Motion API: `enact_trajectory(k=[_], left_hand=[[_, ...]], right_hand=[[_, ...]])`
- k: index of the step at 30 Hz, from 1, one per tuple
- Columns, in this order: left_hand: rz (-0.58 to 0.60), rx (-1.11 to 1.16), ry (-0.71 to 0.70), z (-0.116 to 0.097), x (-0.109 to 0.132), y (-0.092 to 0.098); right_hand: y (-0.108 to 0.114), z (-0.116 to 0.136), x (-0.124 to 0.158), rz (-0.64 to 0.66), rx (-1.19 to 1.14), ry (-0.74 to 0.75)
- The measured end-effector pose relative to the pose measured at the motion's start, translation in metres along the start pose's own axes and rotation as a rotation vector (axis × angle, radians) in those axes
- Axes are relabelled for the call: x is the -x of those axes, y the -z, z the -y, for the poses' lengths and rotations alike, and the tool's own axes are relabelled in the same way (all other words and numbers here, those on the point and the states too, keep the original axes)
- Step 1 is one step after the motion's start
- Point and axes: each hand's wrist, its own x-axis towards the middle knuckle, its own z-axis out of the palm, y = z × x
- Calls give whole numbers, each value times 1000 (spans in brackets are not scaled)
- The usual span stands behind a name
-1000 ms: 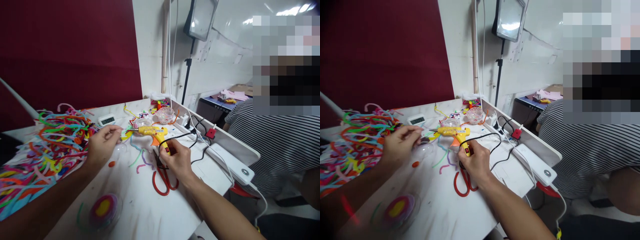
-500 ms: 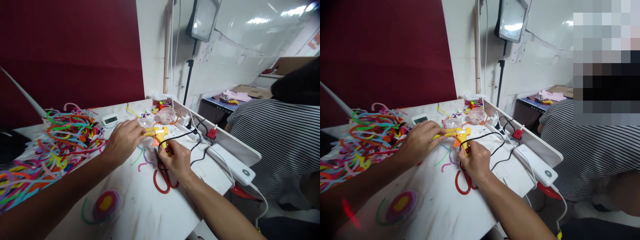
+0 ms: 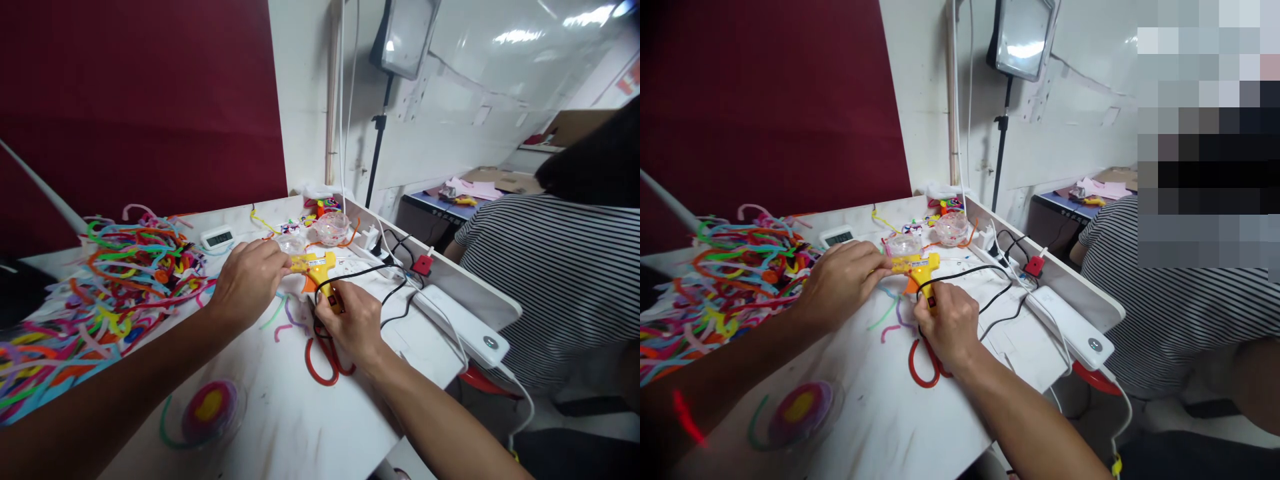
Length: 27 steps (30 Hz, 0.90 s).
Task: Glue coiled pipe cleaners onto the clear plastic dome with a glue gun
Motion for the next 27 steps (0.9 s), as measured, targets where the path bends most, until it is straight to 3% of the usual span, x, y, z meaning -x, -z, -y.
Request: enact_trajectory(k=[7, 14, 20, 23, 27], left_hand=[[87, -41, 26, -1, -1, -5], [92, -62, 14, 0, 0, -14], [-3, -94, -27, -2, 7, -16], [-66, -103, -113, -5, 15, -15], [-146, 84, -128, -9, 22, -16]], right_hand=[[-1, 0, 1, 22, 12, 5], [-2, 0, 2, 41, 48, -14], [-4, 0, 4, 39, 65, -22], [-4, 0, 3, 24, 71, -34], [-4, -1, 2, 17, 59, -43]])
